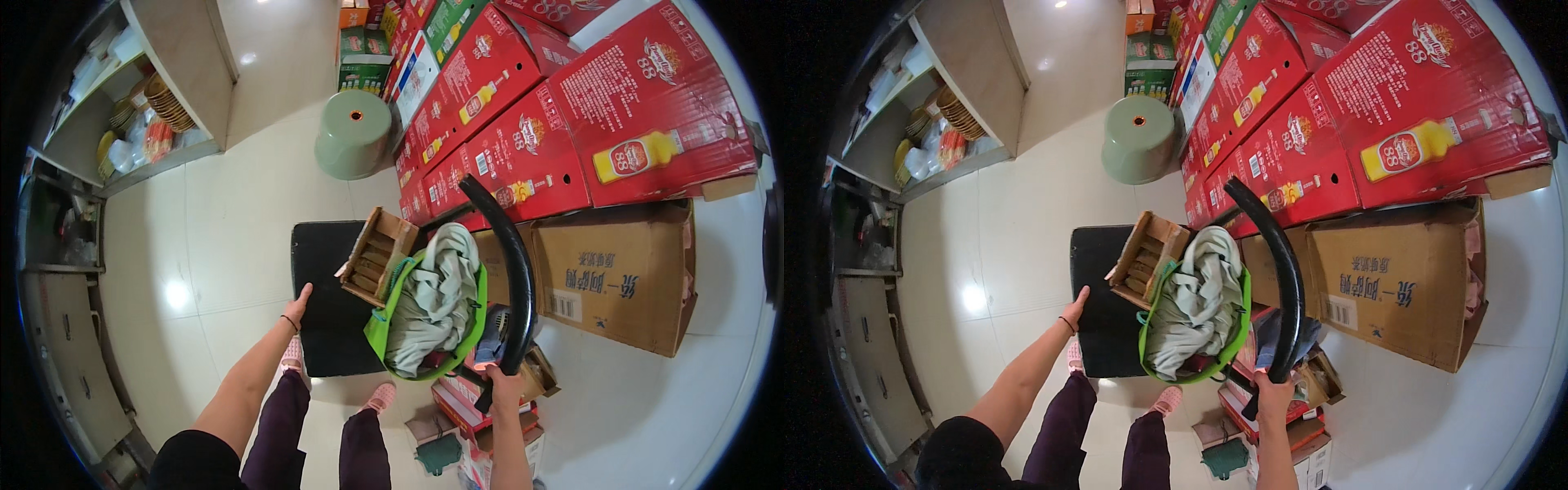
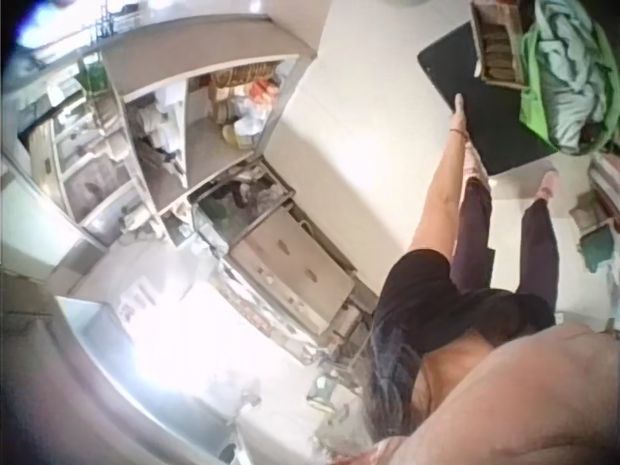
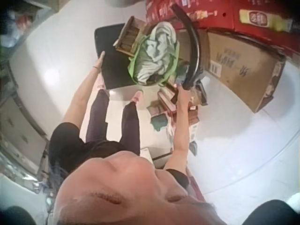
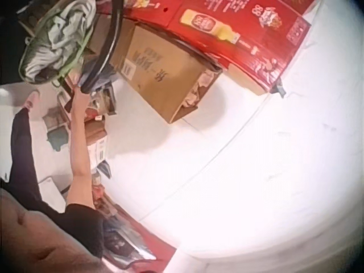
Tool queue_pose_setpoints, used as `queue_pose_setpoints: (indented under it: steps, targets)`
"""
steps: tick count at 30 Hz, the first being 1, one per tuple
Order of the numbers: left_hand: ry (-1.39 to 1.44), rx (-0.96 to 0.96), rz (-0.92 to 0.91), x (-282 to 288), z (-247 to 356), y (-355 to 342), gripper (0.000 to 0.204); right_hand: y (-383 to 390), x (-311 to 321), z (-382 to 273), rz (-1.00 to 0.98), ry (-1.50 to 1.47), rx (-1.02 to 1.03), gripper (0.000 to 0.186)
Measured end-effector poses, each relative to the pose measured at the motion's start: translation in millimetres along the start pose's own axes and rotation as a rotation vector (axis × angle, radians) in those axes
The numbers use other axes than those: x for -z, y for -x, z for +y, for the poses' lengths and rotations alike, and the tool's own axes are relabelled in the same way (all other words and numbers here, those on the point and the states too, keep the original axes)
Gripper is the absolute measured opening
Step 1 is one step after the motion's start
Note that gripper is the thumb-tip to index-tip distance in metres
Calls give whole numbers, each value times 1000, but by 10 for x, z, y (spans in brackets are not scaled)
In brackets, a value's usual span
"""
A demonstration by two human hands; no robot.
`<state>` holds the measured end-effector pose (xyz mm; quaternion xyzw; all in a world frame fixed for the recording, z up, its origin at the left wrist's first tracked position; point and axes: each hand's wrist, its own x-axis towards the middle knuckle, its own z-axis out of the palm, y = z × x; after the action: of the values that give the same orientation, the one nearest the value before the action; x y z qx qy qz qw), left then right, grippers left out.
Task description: The person organizes a cluttered storage area by moving a chair, stacking metal trays, and arranging boxes. They then unpack a plastic-wrapped bundle of green bottles, placing them individually into a cardboard box.
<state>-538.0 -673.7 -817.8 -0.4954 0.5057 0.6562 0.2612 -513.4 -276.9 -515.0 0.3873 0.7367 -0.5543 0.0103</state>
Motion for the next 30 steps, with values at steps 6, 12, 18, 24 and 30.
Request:
queue_pose_setpoints:
  steps: [6,12,18,24,30]
  targets:
    - [15,-36,22,99,700,216,94,-135,-530,-453,-34,34,35,15]
    - [94,-130,-29,385,1205,-279,90,-525,-1175,-822,-125,42,139,12]
    - [137,-219,-314,253,1895,-336,86,-1109,-1706,-1336,-142,202,236,14]
    - [-2,-691,-44,-475,2444,234,71,-1677,-1872,-1558,-165,40,203,18]
    - [-232,-1216,-558,-1345,2792,1342,55,-1735,-1878,-1581,-223,-30,238,34]
